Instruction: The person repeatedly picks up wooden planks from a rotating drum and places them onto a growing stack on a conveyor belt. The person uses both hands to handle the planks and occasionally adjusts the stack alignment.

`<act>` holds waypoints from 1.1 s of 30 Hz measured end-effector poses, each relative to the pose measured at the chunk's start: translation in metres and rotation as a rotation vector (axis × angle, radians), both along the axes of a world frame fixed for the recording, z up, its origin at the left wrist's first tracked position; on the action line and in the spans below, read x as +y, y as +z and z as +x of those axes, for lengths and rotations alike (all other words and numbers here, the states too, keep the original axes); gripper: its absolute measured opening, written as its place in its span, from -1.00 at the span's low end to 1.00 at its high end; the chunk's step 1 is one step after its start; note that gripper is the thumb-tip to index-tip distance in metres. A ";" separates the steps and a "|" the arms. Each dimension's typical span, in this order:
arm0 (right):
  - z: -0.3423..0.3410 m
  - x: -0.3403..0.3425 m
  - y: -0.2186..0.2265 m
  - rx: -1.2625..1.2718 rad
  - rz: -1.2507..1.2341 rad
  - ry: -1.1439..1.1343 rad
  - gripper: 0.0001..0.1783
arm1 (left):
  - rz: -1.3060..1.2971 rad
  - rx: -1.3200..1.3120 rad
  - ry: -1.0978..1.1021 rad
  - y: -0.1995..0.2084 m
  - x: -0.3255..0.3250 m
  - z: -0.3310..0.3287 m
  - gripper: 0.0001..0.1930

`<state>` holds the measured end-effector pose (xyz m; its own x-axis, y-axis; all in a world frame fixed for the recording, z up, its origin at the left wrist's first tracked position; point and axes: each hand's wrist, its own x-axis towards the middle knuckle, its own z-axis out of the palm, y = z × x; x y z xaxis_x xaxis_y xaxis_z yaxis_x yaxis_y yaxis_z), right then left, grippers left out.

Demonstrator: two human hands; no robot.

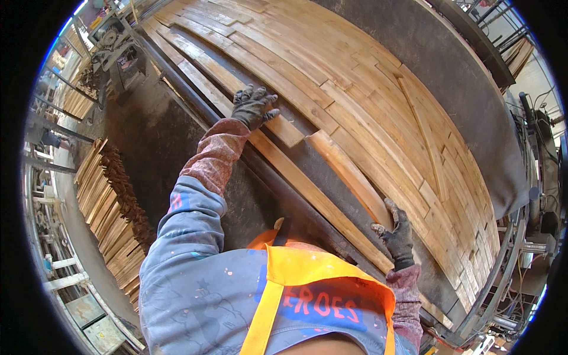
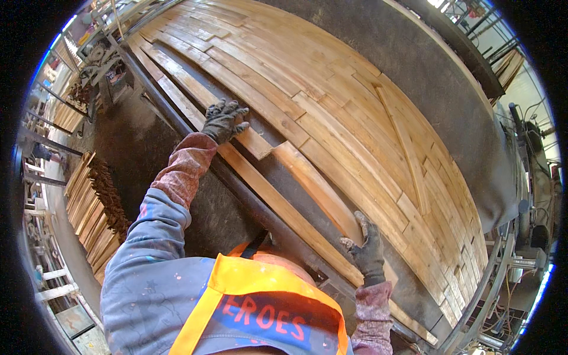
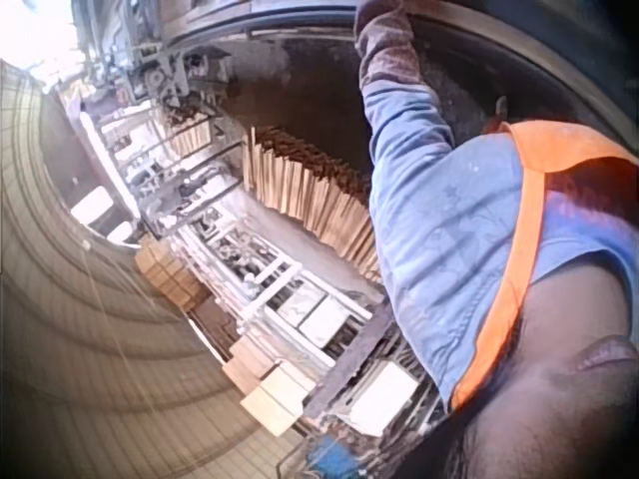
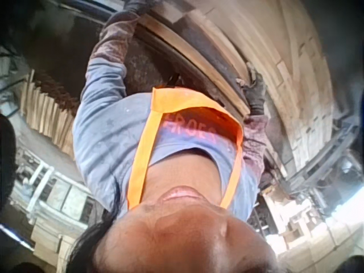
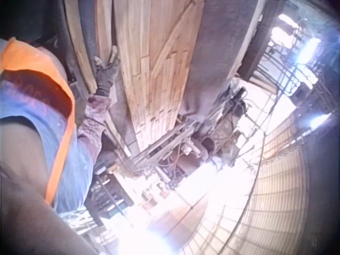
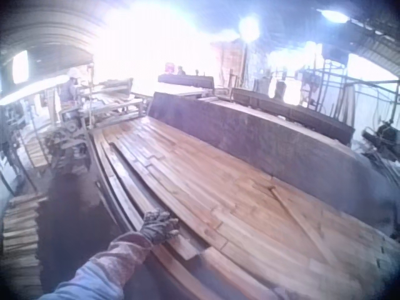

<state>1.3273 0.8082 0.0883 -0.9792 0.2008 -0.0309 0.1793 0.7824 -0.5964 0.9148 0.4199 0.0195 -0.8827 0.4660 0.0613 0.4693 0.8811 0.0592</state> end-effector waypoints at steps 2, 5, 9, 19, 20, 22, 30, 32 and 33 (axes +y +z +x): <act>0.001 0.000 -0.009 0.037 0.222 0.040 -0.09 | 0.035 -0.012 0.011 -0.003 0.000 0.003 -0.43; 0.004 -0.003 -0.021 0.020 0.256 0.057 -0.04 | 0.062 -0.048 -0.026 0.000 -0.005 0.002 -0.58; 0.003 -0.015 -0.037 0.053 0.316 0.077 -0.03 | 0.116 -0.011 -0.059 0.003 -0.007 -0.003 -0.66; -0.009 -0.041 -0.054 0.036 0.398 0.054 -0.04 | 0.075 0.057 -0.091 -0.013 -0.013 -0.007 -0.63; -0.008 -0.041 -0.053 0.034 0.419 0.055 -0.04 | 0.067 0.094 -0.096 -0.012 -0.014 -0.006 -0.66; -0.004 -0.042 -0.048 0.043 0.429 0.062 -0.05 | 0.048 0.096 -0.102 -0.009 -0.015 -0.002 -0.69; -0.003 -0.058 -0.043 0.118 0.456 0.080 -0.10 | 0.099 0.100 -0.109 -0.001 -0.019 0.006 -0.66; -0.001 -0.055 -0.047 0.118 0.458 0.094 -0.11 | 0.067 0.056 -0.103 -0.005 -0.019 0.006 -0.62; 0.000 -0.053 -0.049 0.138 0.479 0.096 -0.12 | 0.101 0.107 -0.142 -0.007 -0.020 0.003 -0.62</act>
